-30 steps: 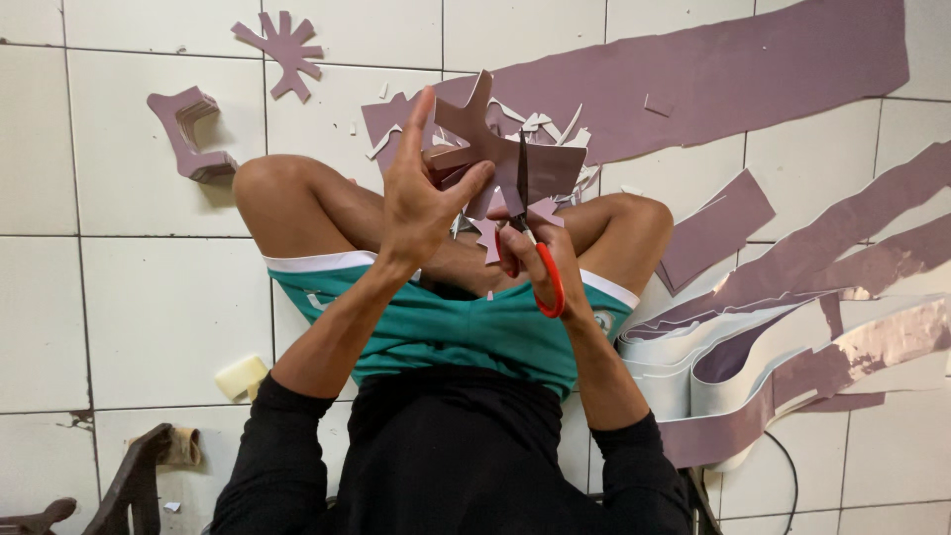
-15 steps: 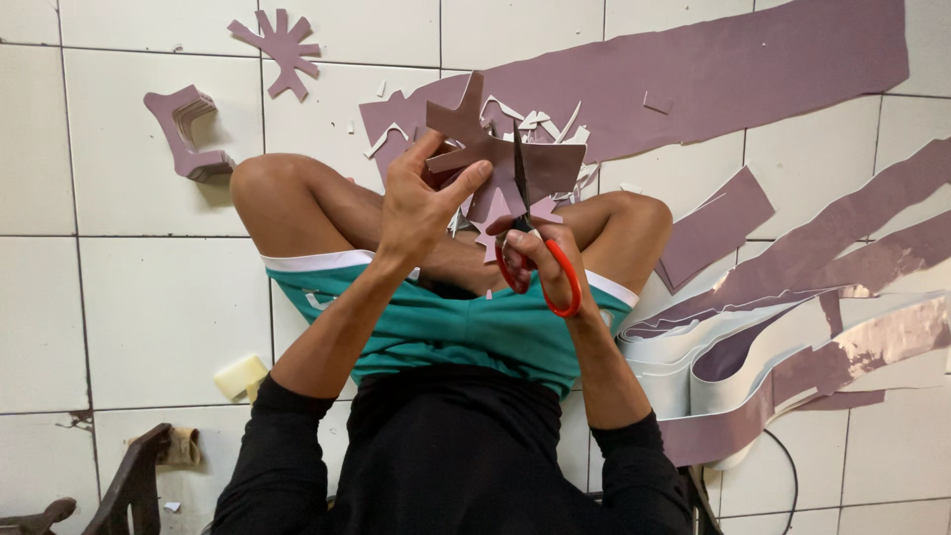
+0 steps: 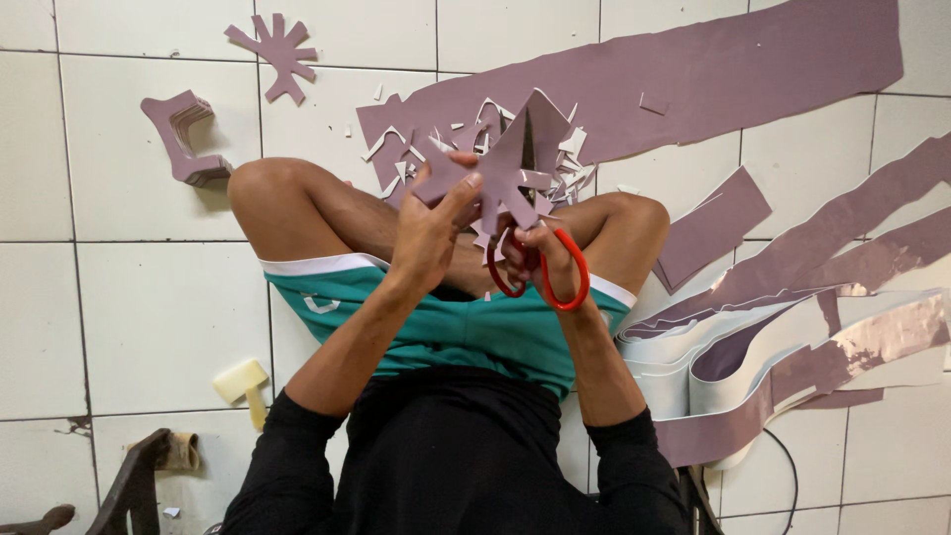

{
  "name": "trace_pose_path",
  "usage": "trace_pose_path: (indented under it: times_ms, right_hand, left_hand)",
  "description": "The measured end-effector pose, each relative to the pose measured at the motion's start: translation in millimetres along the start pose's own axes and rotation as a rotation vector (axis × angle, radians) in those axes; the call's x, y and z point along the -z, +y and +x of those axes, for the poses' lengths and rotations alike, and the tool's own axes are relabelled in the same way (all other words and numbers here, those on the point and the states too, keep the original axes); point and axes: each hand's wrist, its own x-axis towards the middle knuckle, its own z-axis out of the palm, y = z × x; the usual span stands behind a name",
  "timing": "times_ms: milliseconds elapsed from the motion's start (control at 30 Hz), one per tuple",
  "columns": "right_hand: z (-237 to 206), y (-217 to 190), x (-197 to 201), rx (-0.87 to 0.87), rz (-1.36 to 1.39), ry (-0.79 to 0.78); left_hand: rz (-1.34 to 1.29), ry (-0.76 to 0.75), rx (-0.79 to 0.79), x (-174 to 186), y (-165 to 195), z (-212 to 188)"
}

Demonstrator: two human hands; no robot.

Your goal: The person sits cross-legged on a tiled floor and cuts decorative shapes, including flower and fish forms, out of mauve foam sheets using red-handled scissors. They rotate and reposition the foam while cutting, set finished cutouts aside, and trim small pieces from the sheets, leaving scraps piled on the floor.

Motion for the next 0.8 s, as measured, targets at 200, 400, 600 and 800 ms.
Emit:
trace_pose_path:
  times_ms: [200, 400, 600, 800]
  right_hand:
    - [9.9, 25.4, 26.4, 0.121, 0.092, 0.017]
    - [6.2, 35.4, 36.2, 0.092, 0.009, 0.055]
    - [4.3, 24.0, 15.9, 0.234, -0.145, 0.018]
    - [3.3, 12.4, -9.1, 0.453, -0.227, -0.038]
  left_hand:
    - [0.001, -0.038, 0.105, 1.3, -12.3, -14.4]
    - [0.546, -0.100, -0.123, 1.9, 7.8, 11.9]
    - [0.465, -0.021, -0.354, -19.7, -1.0, 11.4]
    - [0.477, 0.037, -0.351, -22.8, -4.2, 8.6]
